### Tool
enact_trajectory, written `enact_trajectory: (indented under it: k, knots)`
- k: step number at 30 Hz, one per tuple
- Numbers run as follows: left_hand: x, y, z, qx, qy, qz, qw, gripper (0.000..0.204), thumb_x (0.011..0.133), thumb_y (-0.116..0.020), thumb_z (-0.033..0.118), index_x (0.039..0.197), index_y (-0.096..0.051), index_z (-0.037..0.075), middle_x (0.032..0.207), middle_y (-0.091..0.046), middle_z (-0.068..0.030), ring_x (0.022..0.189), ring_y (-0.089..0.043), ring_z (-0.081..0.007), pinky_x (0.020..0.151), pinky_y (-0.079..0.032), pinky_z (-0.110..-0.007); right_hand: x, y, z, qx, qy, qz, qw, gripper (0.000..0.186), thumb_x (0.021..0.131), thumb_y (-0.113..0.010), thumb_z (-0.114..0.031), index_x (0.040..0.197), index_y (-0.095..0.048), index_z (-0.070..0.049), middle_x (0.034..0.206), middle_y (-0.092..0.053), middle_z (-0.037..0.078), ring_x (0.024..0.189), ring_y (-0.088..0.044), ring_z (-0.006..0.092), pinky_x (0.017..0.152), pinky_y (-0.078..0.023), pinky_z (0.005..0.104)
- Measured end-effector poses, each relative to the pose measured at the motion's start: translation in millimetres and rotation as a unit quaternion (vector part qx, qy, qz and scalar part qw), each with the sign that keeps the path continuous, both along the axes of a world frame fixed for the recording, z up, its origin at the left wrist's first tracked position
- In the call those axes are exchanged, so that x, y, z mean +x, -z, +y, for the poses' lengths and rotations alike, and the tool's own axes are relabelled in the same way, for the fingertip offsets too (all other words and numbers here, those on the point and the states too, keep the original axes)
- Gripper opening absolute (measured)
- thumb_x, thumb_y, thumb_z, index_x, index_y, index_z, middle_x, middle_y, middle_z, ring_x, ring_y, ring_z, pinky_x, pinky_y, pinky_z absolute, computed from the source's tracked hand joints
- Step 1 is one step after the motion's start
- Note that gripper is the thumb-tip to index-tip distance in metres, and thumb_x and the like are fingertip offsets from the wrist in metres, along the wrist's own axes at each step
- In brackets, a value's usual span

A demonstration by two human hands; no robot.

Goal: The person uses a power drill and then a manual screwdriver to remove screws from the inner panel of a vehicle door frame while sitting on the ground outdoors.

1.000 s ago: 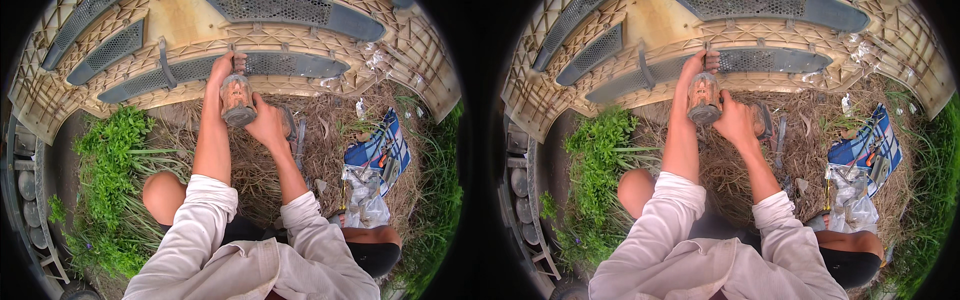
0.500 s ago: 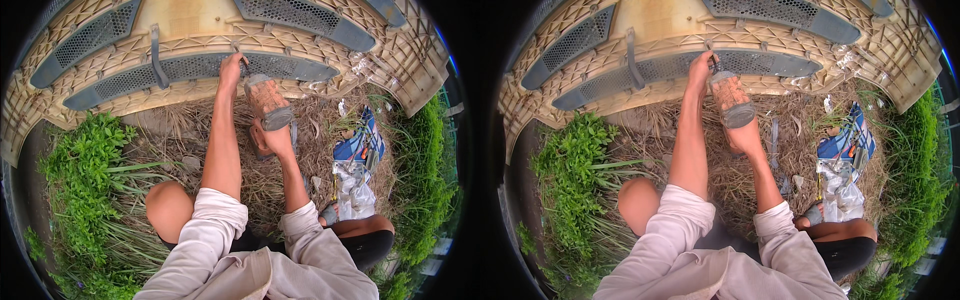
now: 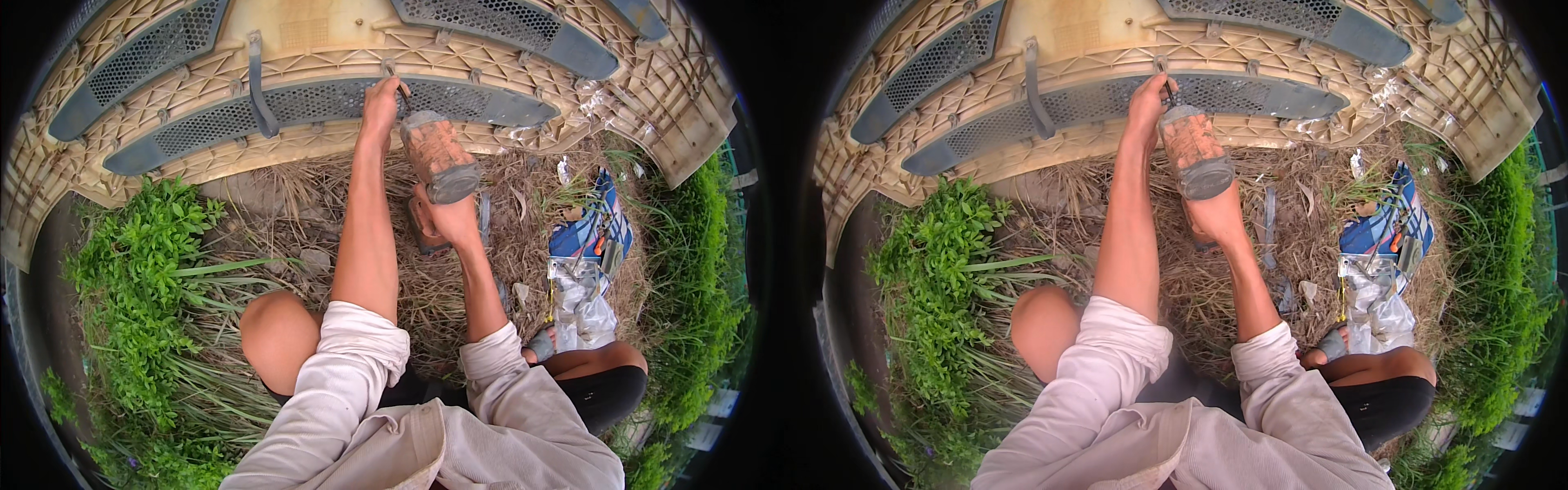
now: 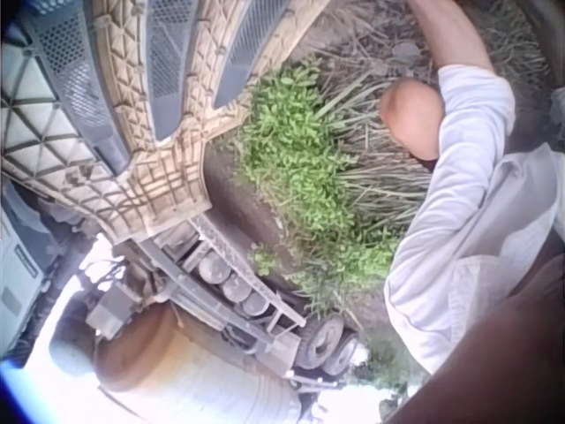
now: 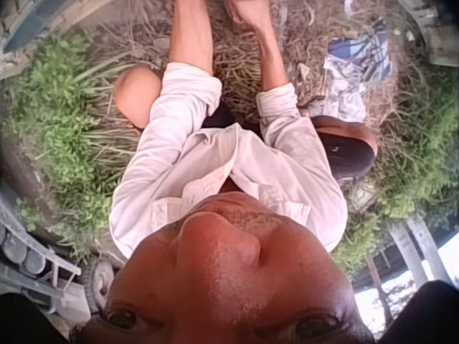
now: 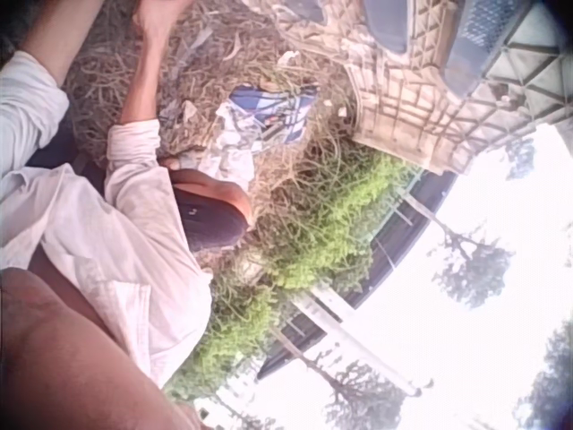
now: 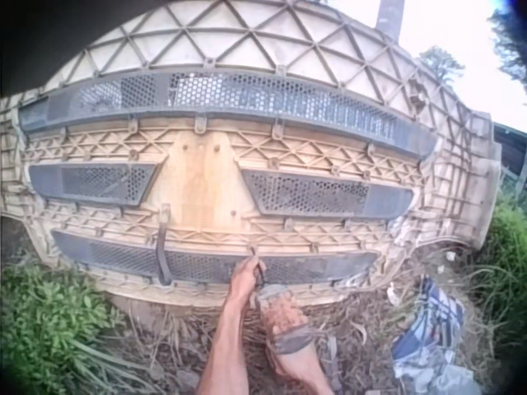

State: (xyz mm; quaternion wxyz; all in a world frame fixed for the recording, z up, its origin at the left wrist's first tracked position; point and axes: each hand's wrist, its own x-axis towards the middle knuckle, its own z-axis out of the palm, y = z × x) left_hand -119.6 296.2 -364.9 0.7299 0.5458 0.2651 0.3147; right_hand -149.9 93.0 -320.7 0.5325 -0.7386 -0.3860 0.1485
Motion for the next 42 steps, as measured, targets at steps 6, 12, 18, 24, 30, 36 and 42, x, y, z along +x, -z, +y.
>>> enact_trajectory:
  k: [6, 12, 18, 24, 30, 36, 42]
  knots:
    - [5, 3, 3, -0.002, 0.0, -0.001, 1.0, 0.036, 0.1, -0.051, 0.041, 0.091, -0.069, 0.011, 0.104, -0.066, -0.0062, 0.103, -0.054, -0.0196, 0.091, -0.04, -0.037, 1, 11, 2, -0.003, 0.036, -0.103, 0.994, 0.046, 0.084, -0.069, -0.008, 0.127, -0.055, 0.002, 0.115, -0.062, 0.011, 0.094, -0.061, 0.0197, 0.084, -0.051, 0.0365]
    - [2, -2, -6, 0.005, -0.018, 0.028, 0.999, 0.038, 0.101, -0.049, 0.041, 0.09, -0.069, 0.011, 0.109, -0.064, -0.0096, 0.104, -0.053, -0.0217, 0.091, -0.039, -0.036, -5, 8, -4, -0.015, 0.055, -0.02, 0.998, 0.044, 0.084, -0.067, -0.006, 0.126, -0.055, 0.001, 0.107, -0.061, 0.009, 0.085, -0.059, 0.0191, 0.077, -0.051, 0.0354]
    - [1, -5, -5, 0.019, -0.019, 0.021, 0.999, 0.041, 0.103, -0.047, 0.041, 0.092, -0.07, 0.009, 0.108, -0.064, -0.0098, 0.107, -0.054, -0.0237, 0.092, -0.041, -0.039, 1, 20, 0, -0.043, 0.059, 0.072, 0.995, 0.032, 0.086, -0.065, -0.006, 0.117, -0.059, 0.001, 0.087, -0.063, 0.005, 0.063, -0.053, 0.0114, 0.058, -0.046, 0.0318]
    - [-4, -19, -15, -0.265, 0.076, -0.122, 0.953, 0.044, 0.108, -0.039, 0.038, 0.098, -0.062, 0.002, 0.1, -0.064, -0.0189, 0.101, -0.066, -0.0361, 0.082, -0.055, -0.048, 2, -23, 1, -0.09, 0.051, 0.048, 0.994, 0.033, 0.088, -0.067, -0.009, 0.121, -0.064, -0.002, 0.088, -0.068, 0.005, 0.074, -0.062, 0.0136, 0.067, -0.051, 0.0324]
    - [-15, -27, -37, -0.411, 0.148, -0.27, 0.858, 0.036, 0.101, -0.058, 0.04, 0.103, -0.061, 0.005, 0.101, -0.069, -0.0193, 0.093, -0.069, -0.0384, 0.081, -0.06, -0.05, 26, -33, 1, -0.122, 0.029, -0.078, 0.989, 0.032, 0.084, -0.069, -0.016, 0.112, -0.068, 0.001, 0.097, -0.073, 0.024, 0.097, -0.071, 0.0406, 0.084, -0.055, 0.0405]
    - [-43, -55, -35, -0.404, 0.22, -0.258, 0.849, 0.029, 0.094, -0.068, 0.036, 0.094, -0.062, 0.008, 0.088, -0.067, -0.0124, 0.081, -0.068, -0.0296, 0.076, -0.059, -0.044, -2, -17, 15, -0.035, 0.039, -0.096, 0.994, 0.031, 0.088, -0.071, -0.02, 0.11, -0.068, 0.0, 0.1, -0.074, 0.019, 0.095, -0.073, 0.0283, 0.084, -0.054, 0.0382]
    - [-57, -51, -33, -0.372, 0.211, -0.236, 0.873, 0.021, 0.094, -0.07, 0.028, 0.082, -0.062, 0.013, 0.082, -0.068, -0.0121, 0.074, -0.069, -0.0289, 0.067, -0.059, -0.039, -21, -5, 22, -0.069, 0.049, 0.06, 0.995, 0.03, 0.09, -0.072, -0.019, 0.112, -0.067, 0.001, 0.091, -0.073, 0.014, 0.084, -0.071, 0.0221, 0.078, -0.055, 0.0364]
